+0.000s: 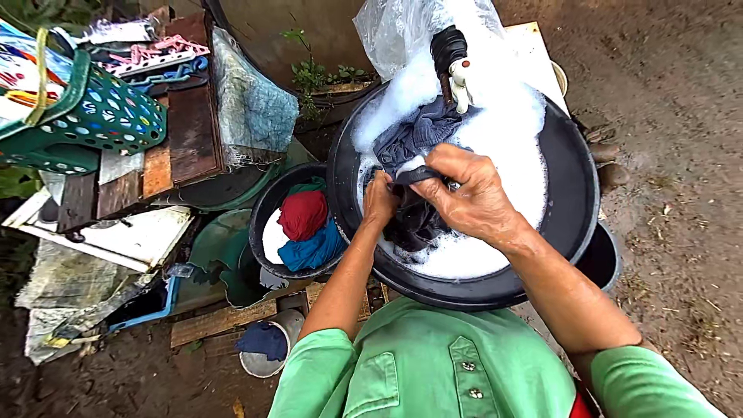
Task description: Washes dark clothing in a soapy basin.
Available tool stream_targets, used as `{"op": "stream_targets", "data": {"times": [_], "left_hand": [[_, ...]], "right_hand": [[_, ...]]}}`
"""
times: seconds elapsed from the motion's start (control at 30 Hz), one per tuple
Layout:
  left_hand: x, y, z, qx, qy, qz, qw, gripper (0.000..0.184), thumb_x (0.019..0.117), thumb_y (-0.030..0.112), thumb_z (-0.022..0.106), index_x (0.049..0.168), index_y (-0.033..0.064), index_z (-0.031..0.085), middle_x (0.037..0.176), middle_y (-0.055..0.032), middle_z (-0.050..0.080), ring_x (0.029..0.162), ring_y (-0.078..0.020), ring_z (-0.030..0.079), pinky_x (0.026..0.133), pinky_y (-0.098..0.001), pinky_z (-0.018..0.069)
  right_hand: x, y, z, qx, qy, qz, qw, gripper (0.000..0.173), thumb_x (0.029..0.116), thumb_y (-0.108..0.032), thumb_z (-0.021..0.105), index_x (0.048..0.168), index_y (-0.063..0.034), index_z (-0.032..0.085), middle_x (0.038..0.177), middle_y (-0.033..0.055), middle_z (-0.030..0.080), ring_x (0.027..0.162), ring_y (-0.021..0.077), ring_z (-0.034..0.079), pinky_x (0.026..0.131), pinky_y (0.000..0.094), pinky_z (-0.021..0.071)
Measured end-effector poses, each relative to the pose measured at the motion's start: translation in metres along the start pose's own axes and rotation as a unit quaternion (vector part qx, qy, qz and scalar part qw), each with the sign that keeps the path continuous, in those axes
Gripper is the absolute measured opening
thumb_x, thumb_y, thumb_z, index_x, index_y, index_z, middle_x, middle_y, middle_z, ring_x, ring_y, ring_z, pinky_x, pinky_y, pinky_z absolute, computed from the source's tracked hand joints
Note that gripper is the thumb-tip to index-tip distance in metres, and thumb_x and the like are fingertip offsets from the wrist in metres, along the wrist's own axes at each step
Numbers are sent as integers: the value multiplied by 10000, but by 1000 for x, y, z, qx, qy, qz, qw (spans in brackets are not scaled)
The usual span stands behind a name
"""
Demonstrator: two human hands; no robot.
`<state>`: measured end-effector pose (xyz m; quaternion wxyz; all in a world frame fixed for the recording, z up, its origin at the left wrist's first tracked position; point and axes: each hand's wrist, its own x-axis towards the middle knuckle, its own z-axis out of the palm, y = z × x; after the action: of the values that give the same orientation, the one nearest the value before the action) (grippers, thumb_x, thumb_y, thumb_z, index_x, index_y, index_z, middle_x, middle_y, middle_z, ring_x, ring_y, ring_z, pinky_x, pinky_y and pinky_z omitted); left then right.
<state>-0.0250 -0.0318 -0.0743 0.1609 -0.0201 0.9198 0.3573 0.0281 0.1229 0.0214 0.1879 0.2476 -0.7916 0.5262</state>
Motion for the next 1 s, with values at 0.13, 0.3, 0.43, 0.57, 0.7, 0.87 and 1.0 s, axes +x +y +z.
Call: {"op": "stream_targets", "data": {"times": [0.13, 0.3, 0.43, 0.57, 0.7, 0.87, 1.0], "left_hand": [[12, -26, -30, -24, 24, 26, 999, 316, 911, 20, 691, 1196, -101, 632, 1074, -311, 669, 1042, -474, 640, 927, -651, 478], [4, -37, -113, -100, 192, 107, 970, 243, 871, 5, 635, 1092, -95, 655, 977, -214, 691, 825, -257, 673, 751, -472, 576], [-21, -1, -150, -120, 332, 243, 903, 145, 790, -39, 595, 930, -27, 631, 855, 11, 647, 719, 52, 569, 680, -130, 486], [-17, 28, -111, -68, 236, 273, 930, 194, 873, -21, 557, 978, -118, 687, 952, -206, 704, 846, -195, 664, 789, -367, 542], [23, 37, 1, 58, -81, 167, 981, 256, 994, 123, 551, 1070, -49, 725, 1086, -258, 704, 1088, -406, 668, 948, -623, 502], [24, 25, 99, 303, -296, 124, 897, 358, 1055, 190, 525, 1306, -48, 618, 1355, -282, 592, 1346, -451, 497, 1085, -623, 385], [21, 24, 78, 279, -331, 128, 892, 368, 1078, 166, 468, 1329, -76, 584, 1354, -292, 589, 1341, -447, 509, 1103, -613, 376]], "right_hand": [[20, -10, -17, 74, 65, -67, 993, 113, 929, -10, 638, 892, 61, 717, 835, 9, 638, 796, -63, 587, 734, 90, 491], [12, 13, -39, 139, 146, -24, 979, 202, 944, 14, 617, 974, -145, 739, 940, -176, 734, 868, -75, 670, 798, 162, 581], [-9, 49, -60, 96, 218, 122, 963, 178, 983, -46, 588, 944, -178, 702, 876, -182, 718, 803, -55, 680, 763, 209, 602], [-34, 101, -65, -82, 153, 390, 904, 205, 1007, -113, 568, 1044, 41, 698, 934, 130, 655, 849, 179, 604, 768, 407, 502], [-69, 179, -40, -197, -85, 564, 797, 332, 1027, -172, 559, 1208, 90, 656, 1164, 375, 644, 1104, 546, 625, 904, 734, 462], [-84, 171, -4, -264, -281, 588, 711, 414, 1089, -189, 487, 1363, 120, 514, 1378, 356, 559, 1286, 517, 561, 1000, 679, 457], [-86, 181, -7, -246, -303, 562, 730, 375, 1060, -157, 548, 1294, 135, 578, 1347, 366, 577, 1296, 516, 553, 1032, 676, 441]]}}
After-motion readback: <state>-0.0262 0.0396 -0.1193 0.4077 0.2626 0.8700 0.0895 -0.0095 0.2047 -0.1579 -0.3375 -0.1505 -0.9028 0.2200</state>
